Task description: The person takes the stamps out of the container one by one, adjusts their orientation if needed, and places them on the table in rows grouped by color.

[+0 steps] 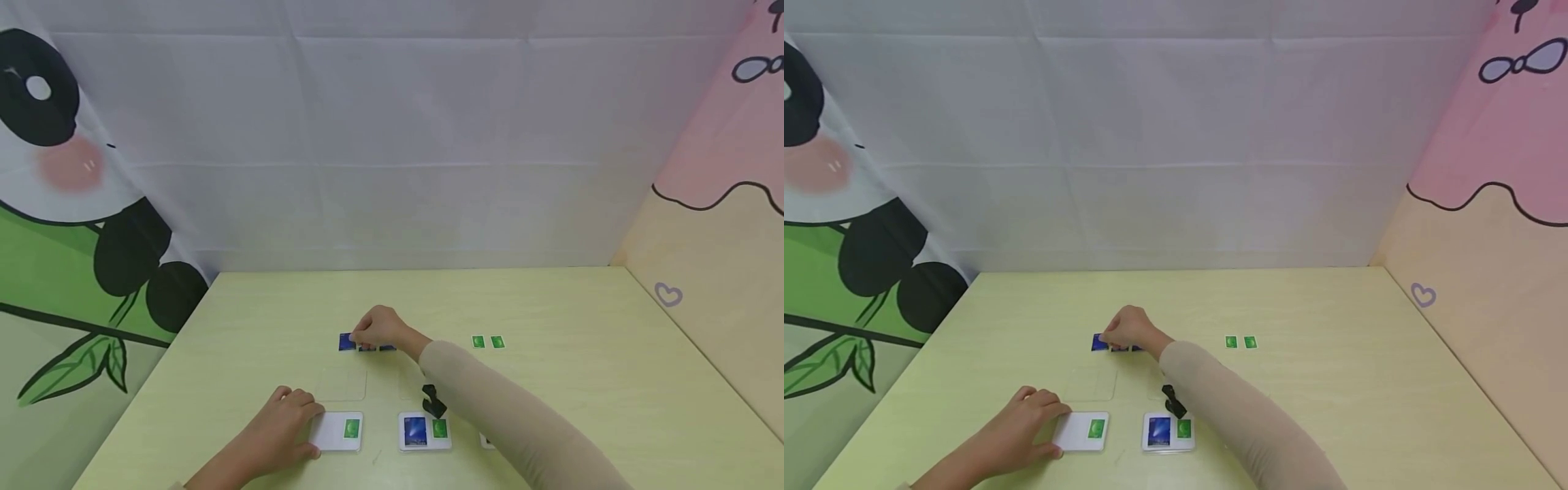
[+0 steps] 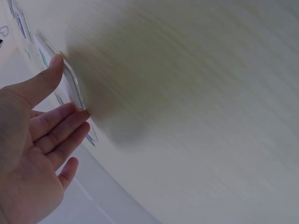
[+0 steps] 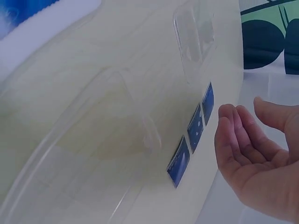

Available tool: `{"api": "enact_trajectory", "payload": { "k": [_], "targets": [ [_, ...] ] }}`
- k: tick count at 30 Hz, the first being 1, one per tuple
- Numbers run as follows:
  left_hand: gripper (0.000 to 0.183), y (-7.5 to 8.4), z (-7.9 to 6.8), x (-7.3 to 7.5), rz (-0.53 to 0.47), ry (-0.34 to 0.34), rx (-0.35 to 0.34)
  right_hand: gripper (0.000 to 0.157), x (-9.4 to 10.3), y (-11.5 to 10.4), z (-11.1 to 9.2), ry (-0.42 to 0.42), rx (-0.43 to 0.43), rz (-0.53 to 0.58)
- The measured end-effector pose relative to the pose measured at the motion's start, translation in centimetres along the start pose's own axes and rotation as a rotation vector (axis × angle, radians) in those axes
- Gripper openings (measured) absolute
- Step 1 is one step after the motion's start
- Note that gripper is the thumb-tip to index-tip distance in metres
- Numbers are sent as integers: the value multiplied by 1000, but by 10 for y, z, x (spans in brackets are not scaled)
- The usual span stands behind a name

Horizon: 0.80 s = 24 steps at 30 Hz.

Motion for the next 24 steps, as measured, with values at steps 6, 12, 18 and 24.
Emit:
{"api": "enact_trajectory", "payload": {
  "k": [6, 12, 18, 24],
  "targets": [
    [52, 0, -2, -1, -1, -1, -10, 16, -2, -4, -7, -14, 9, 11],
    [51, 1, -2, -1, 0, 7, -23, 15, -2, -7, -15, -37, 41, 10],
    [51, 0, -1, -1, 4, 2, -18, 16, -1, -9, -20, -57, 67, -18],
    [51, -1, -1, -2, -3, -2, -12, 16, -3, -7, -25, -77, 83, -35]
  ]
}}
Point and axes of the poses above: each hand's wrist, its own z-axis towards the middle knuckle, its own x-axis out of the back of the hand, y = z × x, the point moved 7 cm from there along z, towards the middle knuckle, and after that the axes turned 9 degrees about y, right-handed, at the moved point
